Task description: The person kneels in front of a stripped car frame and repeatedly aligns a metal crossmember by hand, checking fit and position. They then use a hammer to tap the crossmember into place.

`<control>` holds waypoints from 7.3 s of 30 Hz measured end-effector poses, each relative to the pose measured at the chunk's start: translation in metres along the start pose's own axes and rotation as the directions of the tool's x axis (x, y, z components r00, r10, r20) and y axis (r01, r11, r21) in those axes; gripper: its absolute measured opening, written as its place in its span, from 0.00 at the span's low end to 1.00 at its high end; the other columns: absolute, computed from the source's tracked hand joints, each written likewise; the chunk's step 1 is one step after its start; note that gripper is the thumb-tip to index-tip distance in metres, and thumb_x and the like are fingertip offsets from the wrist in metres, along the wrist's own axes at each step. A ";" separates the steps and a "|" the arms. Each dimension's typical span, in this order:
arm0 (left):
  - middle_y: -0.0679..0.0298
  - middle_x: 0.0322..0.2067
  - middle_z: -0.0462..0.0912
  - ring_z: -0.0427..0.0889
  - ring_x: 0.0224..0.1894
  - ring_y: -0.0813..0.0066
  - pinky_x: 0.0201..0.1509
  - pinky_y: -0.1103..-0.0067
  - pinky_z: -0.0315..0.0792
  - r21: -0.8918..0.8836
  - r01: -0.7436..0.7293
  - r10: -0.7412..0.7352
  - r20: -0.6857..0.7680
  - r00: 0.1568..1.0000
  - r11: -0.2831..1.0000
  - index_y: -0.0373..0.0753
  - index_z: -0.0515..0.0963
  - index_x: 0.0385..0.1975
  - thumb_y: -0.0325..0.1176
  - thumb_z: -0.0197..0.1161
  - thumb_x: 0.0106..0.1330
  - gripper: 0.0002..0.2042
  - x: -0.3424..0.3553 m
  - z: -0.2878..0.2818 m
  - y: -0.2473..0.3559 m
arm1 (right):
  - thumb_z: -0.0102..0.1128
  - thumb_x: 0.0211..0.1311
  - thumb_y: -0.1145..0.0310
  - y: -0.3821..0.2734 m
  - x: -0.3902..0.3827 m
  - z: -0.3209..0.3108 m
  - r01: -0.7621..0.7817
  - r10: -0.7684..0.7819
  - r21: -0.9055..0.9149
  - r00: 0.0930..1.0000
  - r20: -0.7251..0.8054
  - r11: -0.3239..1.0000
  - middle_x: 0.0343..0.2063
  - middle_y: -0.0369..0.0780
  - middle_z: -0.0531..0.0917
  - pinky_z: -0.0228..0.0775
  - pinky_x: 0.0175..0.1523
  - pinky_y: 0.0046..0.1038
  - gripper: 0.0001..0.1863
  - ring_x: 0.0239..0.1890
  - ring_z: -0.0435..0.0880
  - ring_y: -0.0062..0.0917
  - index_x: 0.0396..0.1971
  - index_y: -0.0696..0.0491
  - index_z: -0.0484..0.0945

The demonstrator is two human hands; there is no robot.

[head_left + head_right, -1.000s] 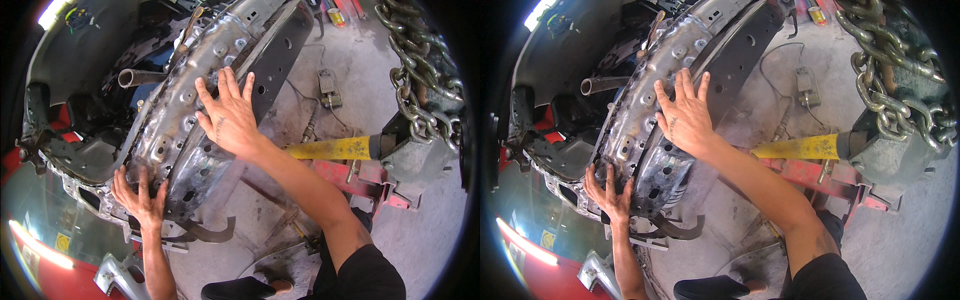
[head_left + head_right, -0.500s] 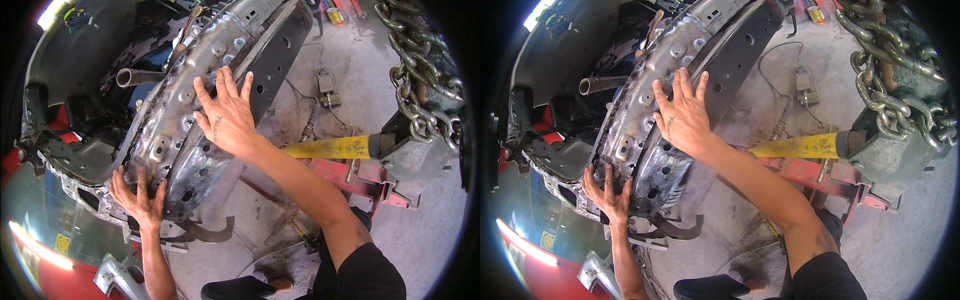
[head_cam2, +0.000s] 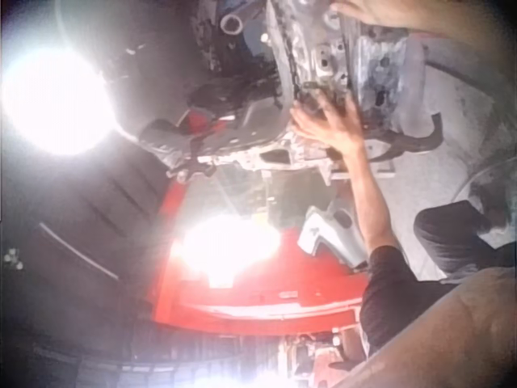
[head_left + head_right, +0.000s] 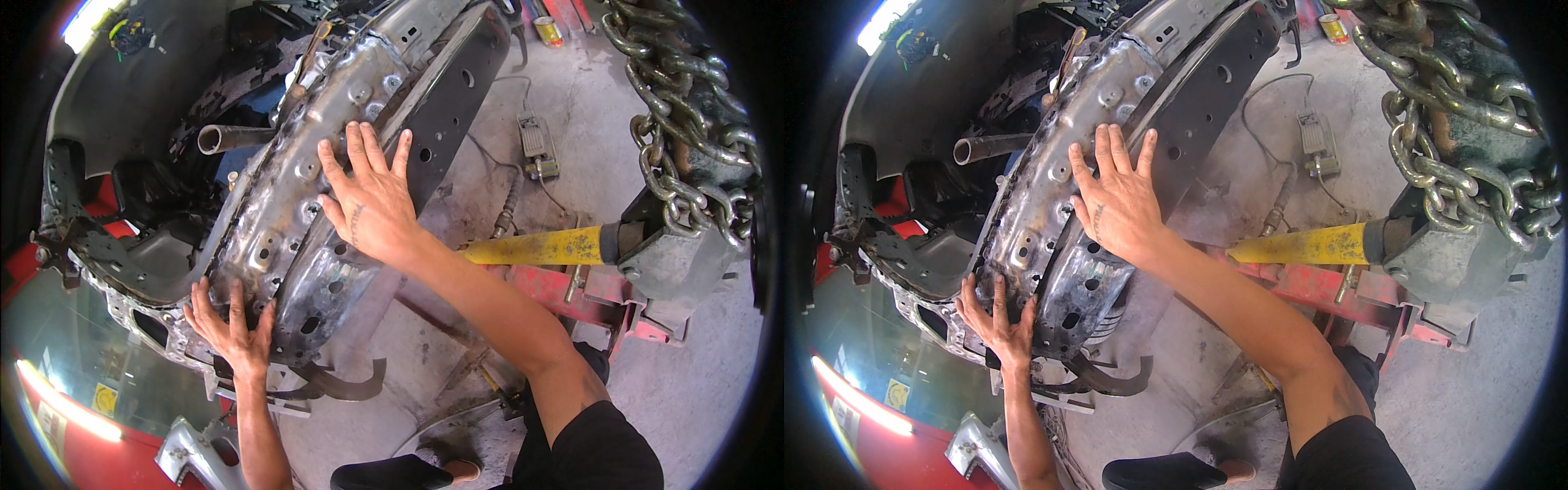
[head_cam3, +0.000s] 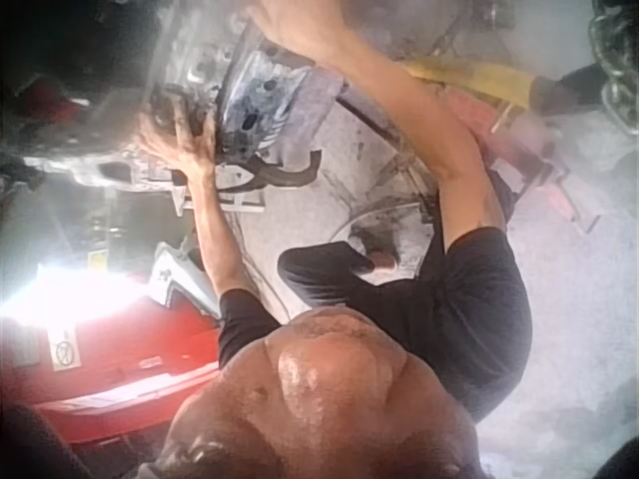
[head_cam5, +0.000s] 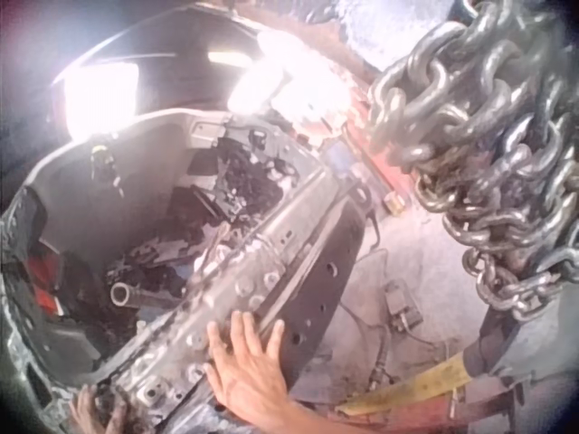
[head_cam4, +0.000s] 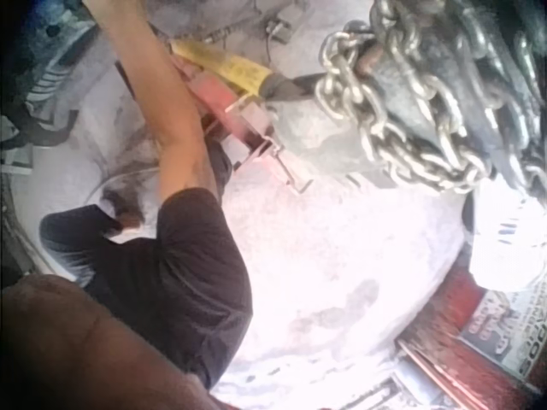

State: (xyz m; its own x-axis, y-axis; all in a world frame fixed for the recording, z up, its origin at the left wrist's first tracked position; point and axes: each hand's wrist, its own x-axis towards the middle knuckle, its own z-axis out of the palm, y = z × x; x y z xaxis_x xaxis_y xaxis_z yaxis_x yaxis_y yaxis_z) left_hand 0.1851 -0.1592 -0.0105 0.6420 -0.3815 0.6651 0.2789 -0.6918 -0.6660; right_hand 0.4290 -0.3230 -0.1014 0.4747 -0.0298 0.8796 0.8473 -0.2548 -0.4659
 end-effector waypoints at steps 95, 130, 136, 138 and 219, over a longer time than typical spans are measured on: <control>0.47 0.70 0.66 0.65 0.70 0.41 0.73 0.45 0.56 -0.058 -0.012 0.010 -0.036 0.999 0.998 0.45 0.80 0.57 0.40 0.84 0.48 0.33 0.018 0.004 0.018 | 0.58 0.70 0.52 0.001 0.007 -0.003 0.073 -0.069 -0.038 0.993 0.091 0.997 0.70 0.69 0.61 0.35 0.79 0.63 0.38 0.72 0.63 0.64 0.75 0.55 0.64; 0.46 0.69 0.66 0.64 0.70 0.41 0.73 0.46 0.55 -0.094 0.024 -0.027 -0.033 0.999 0.995 0.43 0.79 0.54 0.36 0.85 0.47 0.32 0.020 0.003 0.021 | 0.59 0.70 0.54 -0.001 0.010 -0.003 0.054 -0.051 -0.033 0.994 0.100 0.998 0.70 0.70 0.60 0.34 0.79 0.64 0.37 0.72 0.62 0.65 0.74 0.56 0.64; 0.47 0.69 0.66 0.63 0.71 0.40 0.73 0.46 0.56 -0.126 0.054 -0.058 -0.032 0.998 0.991 0.42 0.79 0.53 0.34 0.85 0.46 0.32 0.020 0.003 0.025 | 0.59 0.70 0.54 0.002 0.008 -0.004 0.067 -0.064 -0.022 0.994 0.093 0.998 0.69 0.71 0.60 0.35 0.78 0.64 0.38 0.72 0.62 0.66 0.74 0.56 0.64; 0.46 0.69 0.66 0.63 0.71 0.40 0.73 0.46 0.55 -0.117 0.058 -0.062 -0.026 0.998 0.991 0.42 0.79 0.53 0.34 0.86 0.46 0.32 0.019 0.000 0.025 | 0.60 0.70 0.53 0.001 0.008 -0.004 0.068 -0.065 -0.022 0.993 0.098 0.997 0.69 0.71 0.60 0.35 0.79 0.64 0.38 0.72 0.62 0.66 0.74 0.56 0.64; 0.59 0.34 0.88 0.84 0.40 0.74 0.53 0.74 0.75 -0.464 0.763 -0.779 0.213 0.589 0.450 0.29 0.82 0.52 0.29 0.76 0.61 0.20 -0.063 -0.044 -0.078 | 0.61 0.71 0.53 -0.003 0.008 0.009 0.132 -0.116 -0.244 0.990 0.078 0.961 0.71 0.65 0.63 0.46 0.78 0.55 0.39 0.71 0.67 0.57 0.78 0.47 0.60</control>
State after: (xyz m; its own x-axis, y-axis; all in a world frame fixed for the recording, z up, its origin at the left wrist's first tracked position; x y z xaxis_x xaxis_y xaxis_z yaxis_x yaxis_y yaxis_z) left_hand 0.0915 -0.1080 0.0143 0.3134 0.4451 0.8389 0.2835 -0.8869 0.3647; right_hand 0.4321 -0.3139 -0.0932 0.3904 0.0749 0.9176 0.8183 -0.4849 -0.3085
